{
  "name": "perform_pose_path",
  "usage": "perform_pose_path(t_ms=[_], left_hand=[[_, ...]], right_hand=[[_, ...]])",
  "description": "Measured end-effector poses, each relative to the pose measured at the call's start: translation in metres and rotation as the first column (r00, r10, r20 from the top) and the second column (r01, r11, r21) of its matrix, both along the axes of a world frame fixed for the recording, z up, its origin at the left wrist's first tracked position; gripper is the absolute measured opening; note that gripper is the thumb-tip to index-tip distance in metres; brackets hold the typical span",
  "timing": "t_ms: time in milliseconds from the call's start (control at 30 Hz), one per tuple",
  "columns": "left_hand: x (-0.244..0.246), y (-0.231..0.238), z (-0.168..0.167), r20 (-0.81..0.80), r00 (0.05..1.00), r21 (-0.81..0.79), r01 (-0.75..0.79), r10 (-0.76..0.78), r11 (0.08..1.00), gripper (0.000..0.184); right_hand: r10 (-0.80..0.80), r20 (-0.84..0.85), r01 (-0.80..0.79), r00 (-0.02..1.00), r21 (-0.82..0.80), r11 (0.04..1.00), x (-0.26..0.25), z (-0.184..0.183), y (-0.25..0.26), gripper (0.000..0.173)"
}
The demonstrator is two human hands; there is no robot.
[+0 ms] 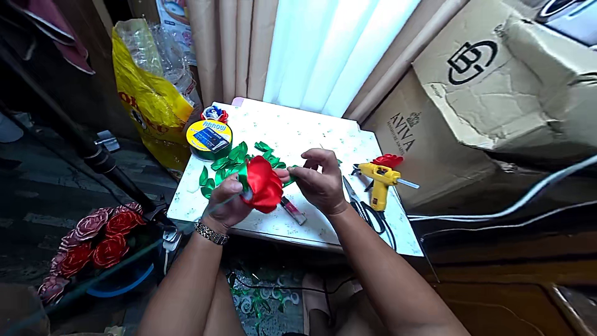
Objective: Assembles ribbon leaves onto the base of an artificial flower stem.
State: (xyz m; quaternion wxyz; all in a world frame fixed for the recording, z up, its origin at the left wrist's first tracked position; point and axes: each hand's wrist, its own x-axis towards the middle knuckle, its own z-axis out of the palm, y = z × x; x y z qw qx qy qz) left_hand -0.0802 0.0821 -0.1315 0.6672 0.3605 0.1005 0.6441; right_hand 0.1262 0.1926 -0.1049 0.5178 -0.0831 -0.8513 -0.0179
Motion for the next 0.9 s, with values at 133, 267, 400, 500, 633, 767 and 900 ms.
perform_pose_path(t_ms=[133, 267, 400, 500, 633, 767, 900], left_hand=[[0.029, 0.012, 0.003, -0.011, 0.995, 0.158, 0.103, -0.102, 0.982, 0.023], [0.047, 0.022, 0.003, -0.011, 0.991, 0.126, 0.136, -0.136, 0.983, 0.023], [0.059, 0.025, 0.005, -0.278, 0.957, 0.13, -0.047, 0.081, 0.99, 0.025], [0.054, 0.029, 0.003, -0.464, 0.856, 0.179, -0.162, 0.229, 0.97, 0.031], [0.044, 0.031, 0.005, -0.519, 0.788, 0.261, -0.222, 0.331, 0.939, 0.038], [0.036, 0.04, 0.002, -0.57, 0.759, 0.301, -0.165, 0.316, 0.939, 0.062], [0.045, 0.043, 0.002, -0.609, 0.753, 0.319, -0.055, 0.249, 0.946, 0.067]], right_hand=[[-0.006, -0.083, 0.007, 0.997, 0.015, 1.0, 0.025, -0.004, -0.005, 0.006], [-0.077, -0.118, 0.08, 0.99, 0.016, 0.997, 0.045, -0.005, -0.006, 0.007], [-0.308, 0.011, 0.306, 0.951, -0.15, 0.94, 0.072, -0.004, -0.011, 0.027], [-0.554, 0.248, 0.606, 0.795, -0.372, 0.703, 0.115, 0.007, -0.019, 0.03], [-0.618, 0.592, 0.811, 0.517, -0.569, 0.133, 0.166, 0.013, -0.027, 0.042], [-0.622, 0.541, 0.695, 0.566, -0.719, 0.006, 0.182, -0.005, -0.006, 0.06], [-0.594, 0.517, 0.66, 0.617, -0.75, 0.033, 0.174, -0.024, 0.022, 0.047]])
